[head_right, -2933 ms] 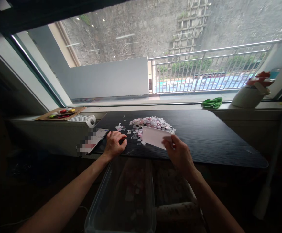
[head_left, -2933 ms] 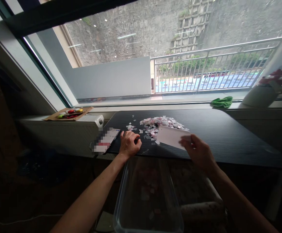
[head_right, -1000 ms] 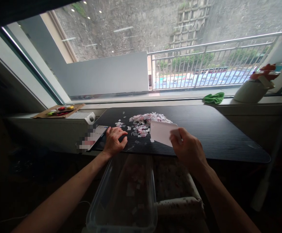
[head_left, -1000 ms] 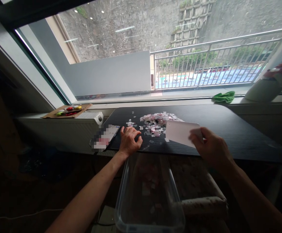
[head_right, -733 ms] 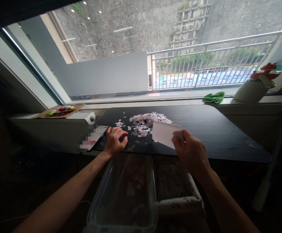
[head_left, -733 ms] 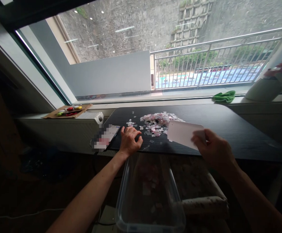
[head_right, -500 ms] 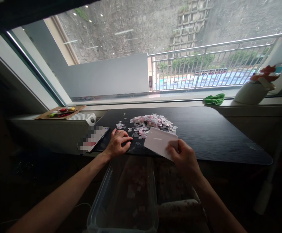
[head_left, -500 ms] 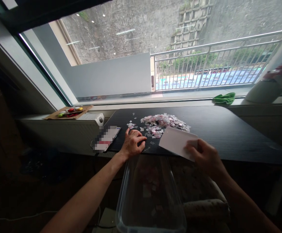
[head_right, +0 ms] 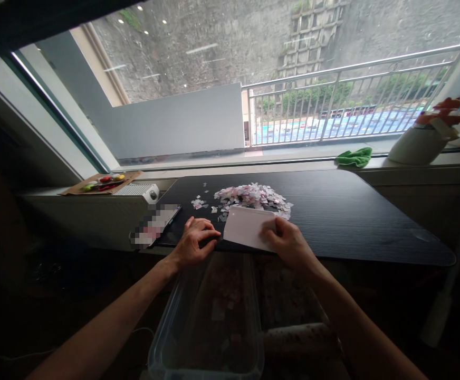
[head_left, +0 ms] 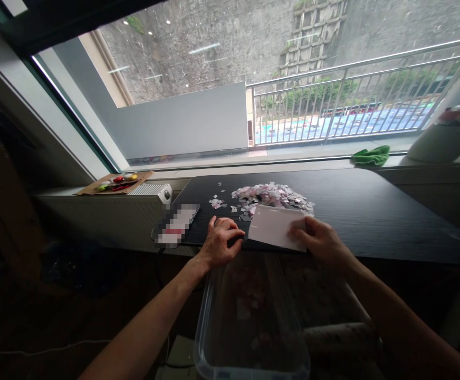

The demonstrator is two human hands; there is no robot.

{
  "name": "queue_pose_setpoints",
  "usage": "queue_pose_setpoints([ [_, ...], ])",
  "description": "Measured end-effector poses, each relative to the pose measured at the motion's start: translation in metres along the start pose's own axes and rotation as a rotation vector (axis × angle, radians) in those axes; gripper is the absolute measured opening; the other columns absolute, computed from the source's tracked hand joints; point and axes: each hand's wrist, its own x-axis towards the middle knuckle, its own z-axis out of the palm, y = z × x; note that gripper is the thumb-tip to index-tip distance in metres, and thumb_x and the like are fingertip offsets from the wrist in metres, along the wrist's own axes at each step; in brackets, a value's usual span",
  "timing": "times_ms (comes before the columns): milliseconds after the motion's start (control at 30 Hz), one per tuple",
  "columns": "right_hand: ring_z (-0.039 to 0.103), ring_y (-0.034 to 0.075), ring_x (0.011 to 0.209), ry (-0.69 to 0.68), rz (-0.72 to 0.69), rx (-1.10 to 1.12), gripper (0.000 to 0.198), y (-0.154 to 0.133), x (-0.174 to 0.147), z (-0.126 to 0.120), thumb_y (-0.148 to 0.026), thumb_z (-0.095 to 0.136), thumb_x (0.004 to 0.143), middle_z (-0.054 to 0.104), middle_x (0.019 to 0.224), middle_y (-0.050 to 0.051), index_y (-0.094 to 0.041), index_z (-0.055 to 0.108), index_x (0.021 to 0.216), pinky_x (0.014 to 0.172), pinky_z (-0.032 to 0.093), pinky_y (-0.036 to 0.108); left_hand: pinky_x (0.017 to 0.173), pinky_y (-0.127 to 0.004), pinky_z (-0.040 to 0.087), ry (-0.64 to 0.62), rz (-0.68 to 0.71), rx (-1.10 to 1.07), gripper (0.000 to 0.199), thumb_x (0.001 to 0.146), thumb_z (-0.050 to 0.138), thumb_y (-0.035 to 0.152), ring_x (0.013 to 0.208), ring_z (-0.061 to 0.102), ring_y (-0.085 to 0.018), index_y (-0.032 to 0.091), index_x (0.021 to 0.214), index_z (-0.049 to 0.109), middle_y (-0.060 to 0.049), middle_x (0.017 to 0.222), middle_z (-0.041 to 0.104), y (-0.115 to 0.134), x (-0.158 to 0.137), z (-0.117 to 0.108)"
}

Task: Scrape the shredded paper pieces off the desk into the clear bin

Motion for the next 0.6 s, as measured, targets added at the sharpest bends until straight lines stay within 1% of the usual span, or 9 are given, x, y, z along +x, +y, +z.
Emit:
queue_pose_setpoints([
  [33,0.054,0.016,0.061,-0.003,0.012,0.017,0.026,-0.001,-0.001,-0.003,-0.042,0.06,0.065,0.062,0.068,0.001,-0.018,0.062,0.076,0.055,0.042,0.028,0.112,-0.058,0.017,-0.007,0.004,-0.002,0.019,0.079,0.059,0.023,0.11,0.054,-0.024,0.023,0.093,0.071,-0.004,0.096,0.063,0.001,-0.002,-0.001],
  [100,0.053,0.015,0.06,0.035,0.039,0.017,0.026,-0.001,-0.001,-0.009,-0.042,0.059,0.064,0.062,0.067,0.001,-0.018,0.061,0.075,0.054,0.042,0.028,0.112,-0.059,0.017,-0.012,-0.002,0.003,0.022,0.079,0.058,0.024,0.111,0.053,-0.024,0.023,0.097,0.071,-0.004,0.098,0.063,0.003,-0.003,-0.003],
  [167,0.052,0.015,0.057,0.087,0.064,-0.028,0.025,0.0,-0.002,-0.015,-0.042,0.059,0.064,0.061,0.064,0.001,-0.019,0.061,0.074,0.052,0.04,0.027,0.111,-0.06,0.018,-0.014,-0.026,0.012,0.025,0.079,0.058,0.024,0.11,0.053,-0.025,0.023,0.1,0.07,-0.004,0.1,0.063,0.005,-0.001,-0.003],
  [233,0.051,0.014,0.056,0.087,0.076,-0.059,0.023,0.001,-0.004,-0.017,-0.04,0.059,0.063,0.059,0.062,0.0,-0.019,0.061,0.072,0.051,0.04,0.027,0.111,-0.06,0.018,-0.026,-0.044,0.013,0.024,0.079,0.059,0.025,0.109,0.053,-0.025,0.023,0.1,0.071,-0.005,0.101,0.062,0.007,0.001,-0.002],
  [333,0.053,0.015,0.058,0.028,0.075,-0.027,0.021,0.002,-0.01,-0.012,-0.039,0.059,0.064,0.061,0.065,0.001,-0.019,0.061,0.072,0.051,0.041,0.027,0.111,-0.06,0.017,-0.05,-0.037,0.001,0.022,0.079,0.06,0.025,0.108,0.054,-0.024,0.023,0.097,0.071,-0.004,0.1,0.061,0.011,0.001,-0.001],
  [467,0.057,0.016,0.063,-0.049,0.068,0.059,0.023,0.001,-0.013,-0.005,-0.037,0.061,0.066,0.065,0.071,0.002,-0.019,0.063,0.079,0.055,0.044,0.027,0.112,-0.06,0.016,-0.054,-0.015,-0.017,0.019,0.079,0.06,0.024,0.109,0.054,-0.023,0.025,0.095,0.071,-0.003,0.098,0.061,0.014,-0.006,-0.004],
  [533,0.056,0.016,0.062,-0.022,0.05,0.07,0.024,0.0,-0.01,-0.004,-0.038,0.061,0.066,0.064,0.071,0.002,-0.018,0.063,0.08,0.055,0.044,0.027,0.112,-0.06,0.016,-0.049,-0.019,-0.018,0.018,0.079,0.059,0.024,0.111,0.053,-0.024,0.024,0.093,0.07,-0.004,0.099,0.062,0.014,-0.01,-0.006],
  [600,0.052,0.015,0.06,0.035,0.026,0.029,0.023,-0.001,-0.004,-0.004,-0.038,0.059,0.066,0.061,0.068,0.0,-0.018,0.062,0.077,0.053,0.042,0.027,0.112,-0.059,0.016,-0.036,-0.032,-0.011,0.018,0.078,0.059,0.023,0.112,0.053,-0.024,0.023,0.092,0.07,-0.004,0.1,0.062,0.012,-0.011,-0.006],
])
